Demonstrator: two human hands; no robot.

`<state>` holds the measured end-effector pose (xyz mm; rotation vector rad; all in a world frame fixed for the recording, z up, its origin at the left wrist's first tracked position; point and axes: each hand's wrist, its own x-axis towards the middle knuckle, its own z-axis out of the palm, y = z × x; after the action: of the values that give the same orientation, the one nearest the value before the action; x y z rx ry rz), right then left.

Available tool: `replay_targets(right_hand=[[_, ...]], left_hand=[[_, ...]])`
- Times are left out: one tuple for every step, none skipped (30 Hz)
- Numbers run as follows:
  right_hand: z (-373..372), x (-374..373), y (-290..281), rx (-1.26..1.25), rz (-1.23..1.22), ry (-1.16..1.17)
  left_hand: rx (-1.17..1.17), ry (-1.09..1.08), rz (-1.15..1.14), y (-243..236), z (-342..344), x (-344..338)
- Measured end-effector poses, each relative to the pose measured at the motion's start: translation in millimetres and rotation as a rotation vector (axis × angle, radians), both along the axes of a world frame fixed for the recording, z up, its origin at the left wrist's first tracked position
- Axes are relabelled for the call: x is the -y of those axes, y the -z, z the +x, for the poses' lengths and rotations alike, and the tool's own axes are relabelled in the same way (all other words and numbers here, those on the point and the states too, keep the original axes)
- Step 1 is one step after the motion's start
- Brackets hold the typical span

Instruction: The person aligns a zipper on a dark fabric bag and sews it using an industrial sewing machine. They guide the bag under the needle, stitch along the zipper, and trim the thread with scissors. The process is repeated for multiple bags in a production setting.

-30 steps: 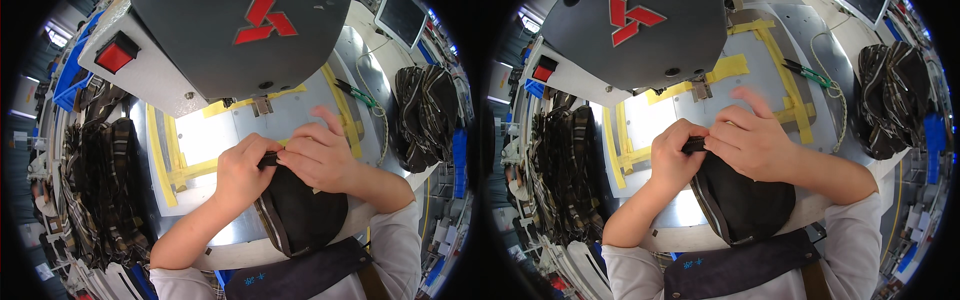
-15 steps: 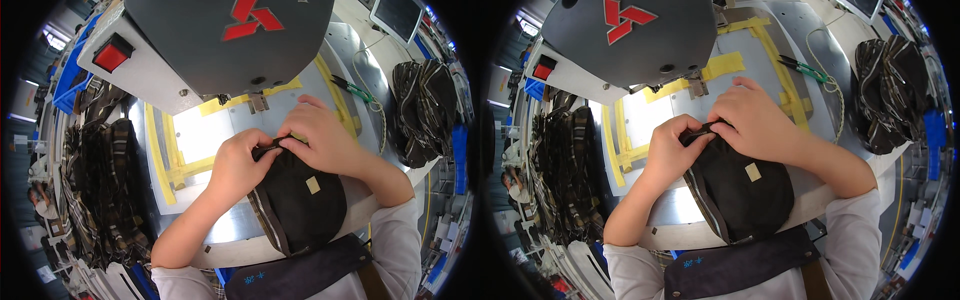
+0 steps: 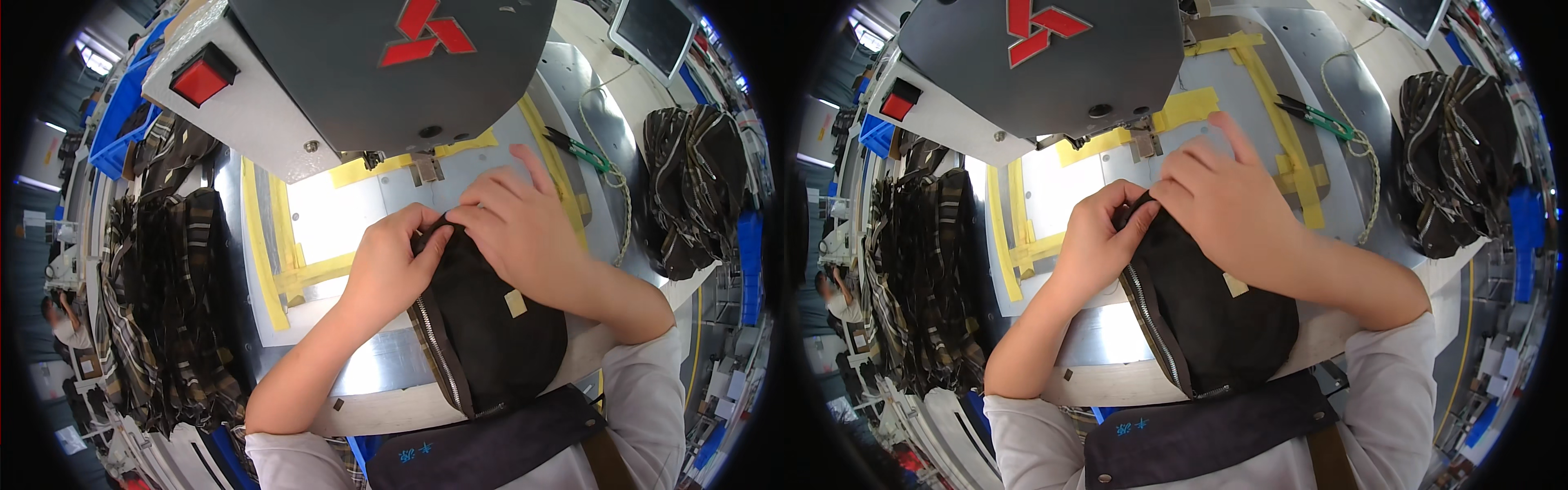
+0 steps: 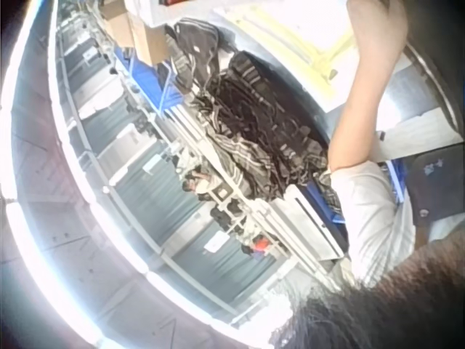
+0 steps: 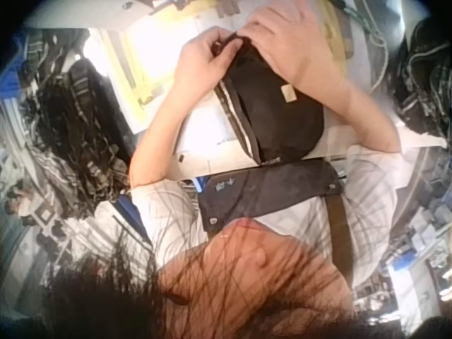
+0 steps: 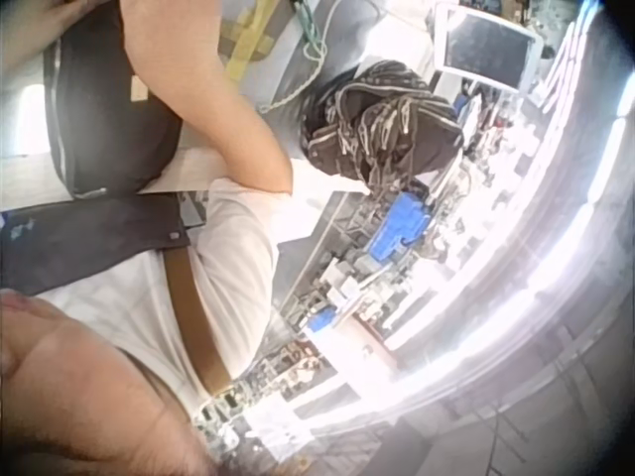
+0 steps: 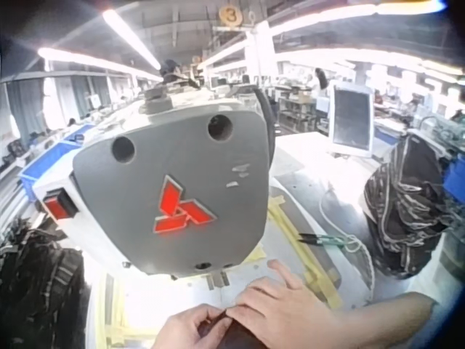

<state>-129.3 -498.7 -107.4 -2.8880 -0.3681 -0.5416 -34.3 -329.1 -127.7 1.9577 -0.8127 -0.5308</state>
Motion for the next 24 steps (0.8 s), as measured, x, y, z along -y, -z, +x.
replay_targets(right_hand=[[2.8,3.3,0.6,-0.015,0.042,-0.005],[4.3,4.7,0.0,-0.021,0.072,-0.020],[5.4,5.7,-1.2,-0.028,0.102,-0.034],[6.4,6.7,-2.2,-0.035,0.131,-0.049],[7.6,8.2,-0.3,-0.027,0.175,-0.059],[8.5,10.0,3.7,-0.020,0.219,-0.070],[8.6,10.9,6.4,-0.014,0.264,-0.079],[8.1,11.3,6.4,-0.025,0.285,-0.081],[7.5,11.5,6.0,-0.036,0.307,-0.082],[7.2,11.5,6.3,-0.047,0.330,-0.084],[7.2,9.5,6.3,-0.034,0.346,-0.075],[7.4,6.0,6.1,-0.021,0.362,-0.065],[7.2,4.2,6.1,-0.007,0.377,-0.054],[7.8,6.4,7.5,-0.055,0.441,-0.047],[8.9,10.4,9.4,-0.102,0.504,-0.039],[9.9,12.8,11.5,-0.150,0.569,-0.033],[10.4,12.6,11.3,-0.162,0.610,-0.010],[10.9,12.0,10.1,-0.173,0.652,0.013],[11.0,11.7,8.6,-0.182,0.693,0.038],[11.4,12.1,8.9,-0.186,0.695,0.042],[11.9,12.7,9.7,-0.190,0.697,0.046],[12.3,13.1,10.1,-0.194,0.699,0.049],[12.6,13.3,10.2,-0.209,0.723,0.060],[12.8,13.2,10.3,-0.224,0.748,0.071]], left_hand=[[-0.007,-0.002,-0.019,1.6,0.4,-0.3],[-0.014,-0.003,-0.039,2.9,0.8,-0.6],[-0.014,-0.005,-0.035,3.4,1.1,-1.0],[-0.015,-0.008,-0.032,3.6,1.5,-1.3],[-0.015,-0.010,-0.029,3.8,1.9,-1.6],[-0.023,-0.015,-0.039,4.1,2.5,-1.4],[-0.034,-0.019,-0.047,5.1,3.1,-1.3],[-0.044,-0.023,-0.056,5.7,3.5,-1.3],[-0.040,-0.022,-0.047,5.1,3.3,-1.6],[-0.037,-0.022,-0.036,4.5,2.9,-2.0],[-0.034,-0.021,-0.026,4.5,2.8,-2.2],[-0.023,-0.004,-0.046,6.0,3.1,-2.2],[-0.011,0.014,-0.067,7.9,3.3,-2.4],[0.000,0.032,-0.088,9.1,3.4,-2.5],[-0.007,0.043,-0.066,7.6,2.8,-2.8],[-0.013,0.052,-0.044,4.7,2.1,-3.4],[-0.020,0.061,-0.021,3.7,1.8,-3.7],[-0.005,0.067,-0.020,5.2,1.9,-3.9],[0.011,0.074,-0.020,6.0,2.1,-3.7],[0.028,0.082,-0.019,6.5,2.3,-3.5],[0.023,0.083,-0.016,6.5,2.4,-3.4],[0.018,0.083,-0.014,6.5,2.5,-3.4],[0.014,0.084,-0.011,6.6,2.5,-3.2],[0.011,0.082,-0.024,7.0,2.4,-2.9]])
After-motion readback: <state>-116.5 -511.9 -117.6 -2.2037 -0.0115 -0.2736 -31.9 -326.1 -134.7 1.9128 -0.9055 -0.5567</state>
